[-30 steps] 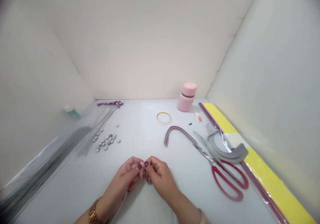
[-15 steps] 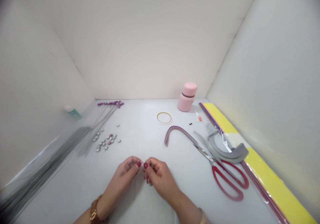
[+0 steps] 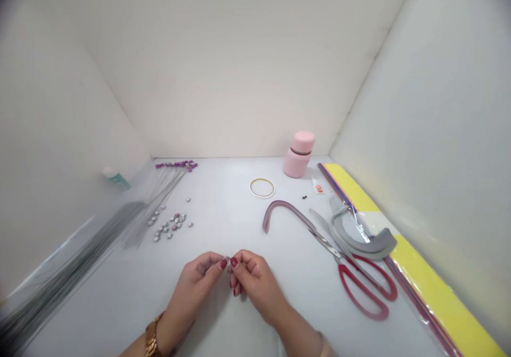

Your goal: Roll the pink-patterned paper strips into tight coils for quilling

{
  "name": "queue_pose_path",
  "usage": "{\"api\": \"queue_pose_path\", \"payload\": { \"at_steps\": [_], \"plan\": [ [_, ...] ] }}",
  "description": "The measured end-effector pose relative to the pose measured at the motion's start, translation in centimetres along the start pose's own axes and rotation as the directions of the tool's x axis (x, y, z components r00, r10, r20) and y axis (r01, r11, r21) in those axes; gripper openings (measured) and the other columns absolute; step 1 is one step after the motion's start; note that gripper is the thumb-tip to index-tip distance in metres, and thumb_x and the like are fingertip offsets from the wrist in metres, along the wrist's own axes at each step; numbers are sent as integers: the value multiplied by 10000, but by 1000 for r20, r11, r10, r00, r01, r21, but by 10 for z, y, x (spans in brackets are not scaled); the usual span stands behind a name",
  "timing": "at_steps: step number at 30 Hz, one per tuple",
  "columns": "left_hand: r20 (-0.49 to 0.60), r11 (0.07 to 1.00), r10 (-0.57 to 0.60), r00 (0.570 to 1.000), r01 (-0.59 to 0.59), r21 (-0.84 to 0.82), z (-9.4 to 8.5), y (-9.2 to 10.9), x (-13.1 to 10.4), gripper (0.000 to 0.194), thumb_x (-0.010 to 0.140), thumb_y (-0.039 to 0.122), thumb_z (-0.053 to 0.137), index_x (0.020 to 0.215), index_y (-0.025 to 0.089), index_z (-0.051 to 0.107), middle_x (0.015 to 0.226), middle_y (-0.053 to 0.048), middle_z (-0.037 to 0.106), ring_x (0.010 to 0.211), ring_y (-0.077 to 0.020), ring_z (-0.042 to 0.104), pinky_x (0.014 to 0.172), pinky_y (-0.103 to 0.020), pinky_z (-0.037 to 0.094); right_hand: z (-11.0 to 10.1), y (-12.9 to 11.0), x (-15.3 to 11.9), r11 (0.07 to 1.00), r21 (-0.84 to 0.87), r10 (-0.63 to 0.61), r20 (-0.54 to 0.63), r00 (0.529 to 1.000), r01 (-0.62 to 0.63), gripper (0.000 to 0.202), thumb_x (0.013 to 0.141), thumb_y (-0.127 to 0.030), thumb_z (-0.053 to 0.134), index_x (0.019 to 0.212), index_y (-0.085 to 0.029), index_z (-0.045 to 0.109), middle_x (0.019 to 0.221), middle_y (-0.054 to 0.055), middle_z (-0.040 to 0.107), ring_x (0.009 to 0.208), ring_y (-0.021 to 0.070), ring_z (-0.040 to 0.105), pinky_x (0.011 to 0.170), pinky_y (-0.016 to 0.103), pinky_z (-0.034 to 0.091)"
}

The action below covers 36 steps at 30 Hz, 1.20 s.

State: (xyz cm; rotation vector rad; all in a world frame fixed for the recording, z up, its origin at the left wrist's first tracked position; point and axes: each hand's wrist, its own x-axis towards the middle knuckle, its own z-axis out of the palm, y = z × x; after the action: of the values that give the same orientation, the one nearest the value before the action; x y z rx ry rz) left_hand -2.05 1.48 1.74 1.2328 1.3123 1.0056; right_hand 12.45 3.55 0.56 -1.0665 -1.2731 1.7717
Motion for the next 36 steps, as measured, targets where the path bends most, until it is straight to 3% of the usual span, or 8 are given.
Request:
{"api": "queue_pose_path", "payload": {
  "at_steps": [8, 12, 15, 18, 22, 25, 30, 36],
  "plan": [
    [-48, 996, 22, 999, -18, 89, 2, 3, -2, 238, 835, 325, 439, 695, 173, 558, 651, -9, 607, 645, -163, 549, 634, -245, 399, 0, -1, -1, 999, -35, 38, 61, 997, -36, 310, 803, -442, 498, 683, -156, 497, 528, -40, 504, 428, 73, 440, 451, 192, 330],
    [-9, 997, -48, 999, 48, -53, 3, 3, -1, 242, 819, 337, 458, 669, 167, 542, 630, 4, 569, 642, -157, 517, 628, -242, 385, -1, -2, -1, 994, -108, 32, 73, 997, -24, 294, 815, -425, 481, 688, -161, 498, 531, -40, 496, 432, 77, 444, 457, 198, 339],
    [28, 971, -144, 989, 146, -191, 3, 6, -1, 243, 808, 320, 482, 623, 166, 509, 571, 36, 499, 570, -120, 458, 602, -223, 369, -1, -2, -2, 975, -215, -39, 69, 997, 53, 269, 830, -378, 473, 668, -165, 505, 543, -35, 488, 464, 85, 448, 482, 207, 353],
    [31, 946, -221, 975, 222, -234, 2, 6, 1, 260, 793, 316, 510, 583, 165, 486, 511, 59, 422, 499, -95, 397, 558, -207, 352, -1, -1, -3, 961, -263, -74, 70, 995, 90, 261, 836, -354, 467, 660, -167, 512, 536, -35, 483, 476, 90, 446, 492, 213, 358],
    [15, 978, -134, 991, 135, -160, 0, -2, 3, 152, 762, 299, 556, 740, 155, 600, 656, -4, 579, 629, -140, 514, 623, -229, 395, -2, 0, -2, 987, -161, -15, 66, 998, 26, 275, 827, -401, 467, 687, -168, 506, 535, -37, 486, 456, 87, 453, 475, 208, 360],
    [36, 994, -34, 999, 38, -104, -3, -5, 5, 219, 754, 280, 570, 934, 165, 618, 857, -60, 646, 779, -181, 564, 716, -259, 414, -3, 0, -1, 990, -135, -21, 68, 997, 30, 295, 813, -422, 484, 669, -165, 499, 536, -38, 482, 451, 82, 445, 473, 205, 355],
    [54, 987, -110, 992, 115, -111, -5, 1, 7, 113, 704, 248, 612, 692, 136, 627, 648, -38, 651, 641, -168, 571, 637, -261, 428, -2, 0, -1, 989, -146, 2, 75, 997, 9, 269, 815, -388, 497, 670, -161, 507, 533, -38, 490, 453, 82, 447, 468, 201, 343],
    [-4, 953, -182, 983, 175, -248, -1, -1, 9, 165, 643, 269, 669, 601, 121, 611, 514, -1, 582, 508, -119, 512, 534, -228, 389, -2, -1, -2, 985, -168, -10, 104, 995, 27, 258, 817, -376, 496, 683, -160, 539, 527, -40, 490, 457, 88, 454, 471, 203, 354]
  ]
}}
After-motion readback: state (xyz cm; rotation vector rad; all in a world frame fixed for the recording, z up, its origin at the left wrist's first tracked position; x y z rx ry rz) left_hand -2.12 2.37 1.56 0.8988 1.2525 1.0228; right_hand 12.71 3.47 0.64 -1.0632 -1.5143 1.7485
